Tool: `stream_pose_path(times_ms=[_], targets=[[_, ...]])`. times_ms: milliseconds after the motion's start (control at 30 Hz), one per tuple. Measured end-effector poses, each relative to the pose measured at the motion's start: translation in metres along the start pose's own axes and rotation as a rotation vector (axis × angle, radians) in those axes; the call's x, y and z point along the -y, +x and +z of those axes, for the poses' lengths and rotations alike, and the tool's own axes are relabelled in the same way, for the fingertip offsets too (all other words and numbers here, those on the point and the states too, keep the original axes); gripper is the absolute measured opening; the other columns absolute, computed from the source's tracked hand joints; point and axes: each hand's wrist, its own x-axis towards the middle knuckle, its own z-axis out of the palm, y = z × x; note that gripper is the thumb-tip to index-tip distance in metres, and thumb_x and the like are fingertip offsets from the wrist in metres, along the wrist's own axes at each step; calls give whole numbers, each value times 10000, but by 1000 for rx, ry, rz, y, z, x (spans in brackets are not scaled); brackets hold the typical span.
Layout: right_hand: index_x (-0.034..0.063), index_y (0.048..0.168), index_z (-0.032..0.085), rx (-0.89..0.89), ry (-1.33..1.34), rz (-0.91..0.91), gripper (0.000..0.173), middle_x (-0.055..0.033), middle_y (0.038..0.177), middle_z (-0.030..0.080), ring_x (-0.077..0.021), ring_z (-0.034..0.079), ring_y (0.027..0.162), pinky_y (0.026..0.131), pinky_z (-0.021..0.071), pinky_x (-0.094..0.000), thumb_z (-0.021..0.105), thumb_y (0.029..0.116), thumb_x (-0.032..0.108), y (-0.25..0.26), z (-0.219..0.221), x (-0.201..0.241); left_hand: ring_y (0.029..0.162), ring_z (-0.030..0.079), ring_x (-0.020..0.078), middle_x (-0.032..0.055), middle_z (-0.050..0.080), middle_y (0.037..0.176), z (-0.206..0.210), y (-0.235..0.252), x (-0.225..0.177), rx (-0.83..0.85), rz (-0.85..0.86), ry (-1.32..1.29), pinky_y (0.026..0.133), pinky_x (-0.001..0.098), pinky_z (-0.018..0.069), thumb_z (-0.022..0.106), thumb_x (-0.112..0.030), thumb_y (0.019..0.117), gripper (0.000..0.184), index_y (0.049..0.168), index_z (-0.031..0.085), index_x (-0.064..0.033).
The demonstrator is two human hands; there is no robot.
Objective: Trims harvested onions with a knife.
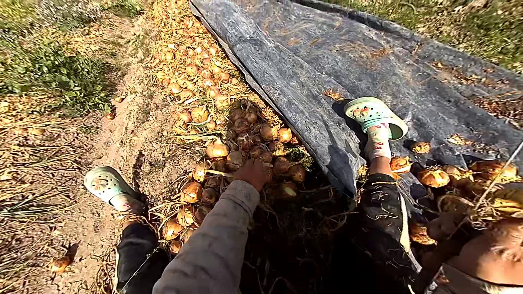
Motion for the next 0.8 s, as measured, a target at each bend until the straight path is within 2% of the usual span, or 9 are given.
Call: stream_pose_path(times_ms=[67, 133, 167, 267, 367, 467, 600, 700, 800], targets=[[166, 872, 486, 6, -12, 150, 547, 120, 526, 514, -2, 515, 434, 451, 467, -163, 44, 1100, 393, -14, -3, -6, 1270, 579, 477, 258, 514, 1486, 16, 25, 51, 13, -128, -46, 1011, 673, 469, 622, -226, 1011, 510, 1472, 504, -43], [141, 946, 498, 32, -34, 264, 432, 133, 535, 516, 14, 520, 445, 466, 480, -157, 140, 1114, 316, -35, -2, -18, 1323, 548, 456, 271, 512, 1485, 28, 33, 86, -3, -129, -148, 1090, 623, 435, 663, -266, 1002, 565, 1486, 490, -33], [138, 1006, 494, 72, -22, 306, 370, 141, 553, 523, 21, 520, 451, 471, 485, -151, 175, 1111, 291, -46, 1, -24, 1336, 540, 450, 270, 502, 1496, 32, 34, 93, -5, -133, -185, 1107, 608, 428, 717, -272, 970, 661, 1527, 444, -44], [128, 948, 510, 203, 23, 405, 358, 112, 565, 536, -8, 520, 443, 459, 493, -170, 230, 1099, 291, -73, 17, -42, 1253, 597, 467, 283, 546, 1434, 39, 31, 88, 47, -264, -141, 1039, 620, 478, 808, -285, 889, 928, 1618, 256, -126], [78, 1061, 544, 428, -97, 412, 342, 128, 627, 515, 5, 498, 485, 503, 486, -180, 325, 1060, 341, -95, 35, -44, 1217, 626, 456, 300, 621, 1310, 40, 31, 86, 111, -307, -90, 1026, 610, 490, 785, -297, 903, 836, 1556, 328, -45], [67, 1103, 564, 613, -194, 411, 390, 133, 651, 520, 15, 499, 501, 512, 489, -189, 415, 1018, 416, -106, 46, -43, 1265, 590, 455, 285, 606, 1347, 41, 17, 87, 72, -209, -94, 1056, 614, 471, 787, -291, 902, 725, 1482, 458, -5], [34, 1183, 575, 748, -251, 484, 548, 100, 689, 528, -9, 501, 525, 533, 487, -218, 527, 944, 524, -117, 51, -58, 1460, 364, 471, 208, 397, 1602, 47, -37, 83, -137, -39, -139, 1173, 620, 320, 818, -185, 863, 735, 1503, 487, -43], [2, 1270, 548, 844, -333, 521, 675, 50, 757, 580, -33, 545, 582, 593, 511, -256, 631, 869, 537, -122, 57, -57, 1322, 508, 510, 270, 623, 1349, 76, -84, 71, -410, 302, -331, 1114, 721, 281, 883, -91, 695, 710, 1328, 608, 77], [-71, 1335, 505, 910, -361, 461, 1076, -11, 962, 664, -21, 623, 791, 738, 543, -248, 752, 652, 723, -127, 62, -48, 1082, 704, 444, 265, 717, 1160, 100, -121, 34, -543, 573, -435, 1020, 668, 460, 809, -109, 729, 629, 1256, 589, 156]])
